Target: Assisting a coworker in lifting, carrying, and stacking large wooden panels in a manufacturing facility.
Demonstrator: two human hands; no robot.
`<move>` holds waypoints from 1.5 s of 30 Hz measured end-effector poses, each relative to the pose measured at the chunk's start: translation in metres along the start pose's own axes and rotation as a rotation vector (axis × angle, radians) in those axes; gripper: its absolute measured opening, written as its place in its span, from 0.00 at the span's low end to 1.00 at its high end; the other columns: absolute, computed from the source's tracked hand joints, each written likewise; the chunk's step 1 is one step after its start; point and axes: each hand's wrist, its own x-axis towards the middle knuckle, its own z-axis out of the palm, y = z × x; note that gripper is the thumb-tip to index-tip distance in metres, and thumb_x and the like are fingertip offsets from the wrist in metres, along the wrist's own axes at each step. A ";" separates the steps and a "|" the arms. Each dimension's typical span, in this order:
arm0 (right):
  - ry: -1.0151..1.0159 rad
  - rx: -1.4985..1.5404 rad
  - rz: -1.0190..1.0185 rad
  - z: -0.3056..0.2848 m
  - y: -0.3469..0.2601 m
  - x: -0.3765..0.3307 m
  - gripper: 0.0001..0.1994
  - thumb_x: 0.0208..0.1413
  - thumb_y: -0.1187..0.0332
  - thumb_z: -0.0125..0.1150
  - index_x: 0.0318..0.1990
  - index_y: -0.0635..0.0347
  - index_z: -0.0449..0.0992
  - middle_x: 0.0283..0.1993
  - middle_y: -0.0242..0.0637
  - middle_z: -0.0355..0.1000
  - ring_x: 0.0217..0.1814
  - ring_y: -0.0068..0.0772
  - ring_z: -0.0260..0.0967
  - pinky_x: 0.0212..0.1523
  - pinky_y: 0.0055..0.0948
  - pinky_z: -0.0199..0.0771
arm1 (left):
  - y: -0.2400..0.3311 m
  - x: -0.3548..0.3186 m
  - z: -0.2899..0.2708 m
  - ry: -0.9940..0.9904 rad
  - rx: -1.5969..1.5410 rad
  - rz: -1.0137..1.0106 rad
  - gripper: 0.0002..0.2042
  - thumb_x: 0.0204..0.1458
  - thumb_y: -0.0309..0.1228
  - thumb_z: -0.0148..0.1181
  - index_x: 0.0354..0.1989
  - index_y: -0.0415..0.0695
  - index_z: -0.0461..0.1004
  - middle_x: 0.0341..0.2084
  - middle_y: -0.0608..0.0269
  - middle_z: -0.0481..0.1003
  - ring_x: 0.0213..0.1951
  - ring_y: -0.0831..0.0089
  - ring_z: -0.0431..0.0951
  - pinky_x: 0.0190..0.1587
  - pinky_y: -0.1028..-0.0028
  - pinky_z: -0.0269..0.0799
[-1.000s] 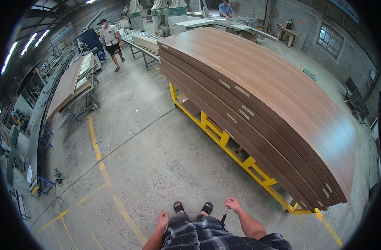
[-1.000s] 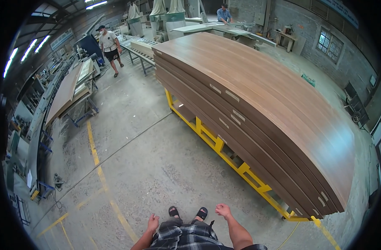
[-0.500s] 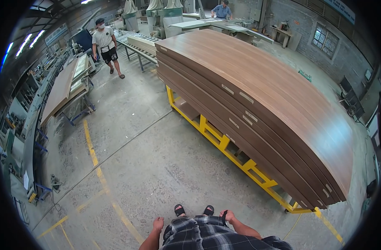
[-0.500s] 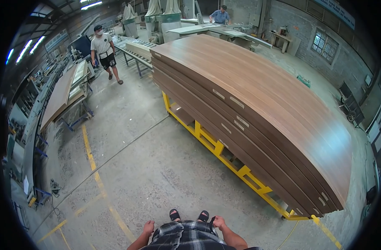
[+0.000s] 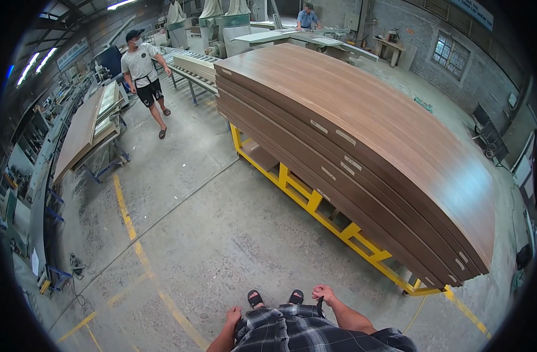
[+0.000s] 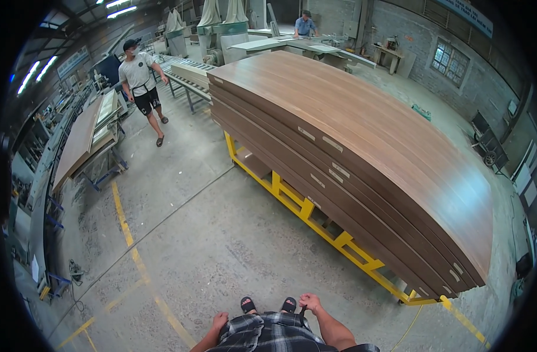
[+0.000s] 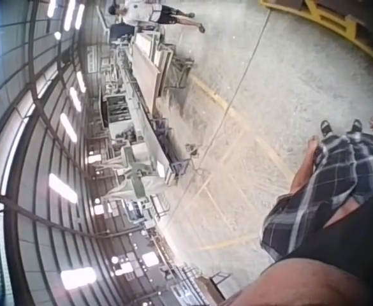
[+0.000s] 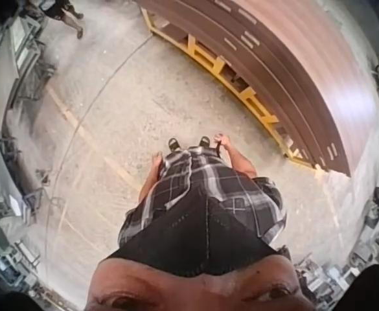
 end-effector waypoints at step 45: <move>-0.054 -0.152 0.017 0.025 0.005 -0.012 0.14 0.40 0.65 0.62 0.34 0.60 0.68 0.23 0.31 0.68 0.21 0.22 0.66 0.17 0.20 0.63 | 0.016 -0.029 -0.006 -0.024 -0.211 -0.091 0.12 0.45 0.36 0.48 0.28 0.40 0.71 0.21 0.63 0.73 0.22 0.78 0.70 0.24 0.80 0.64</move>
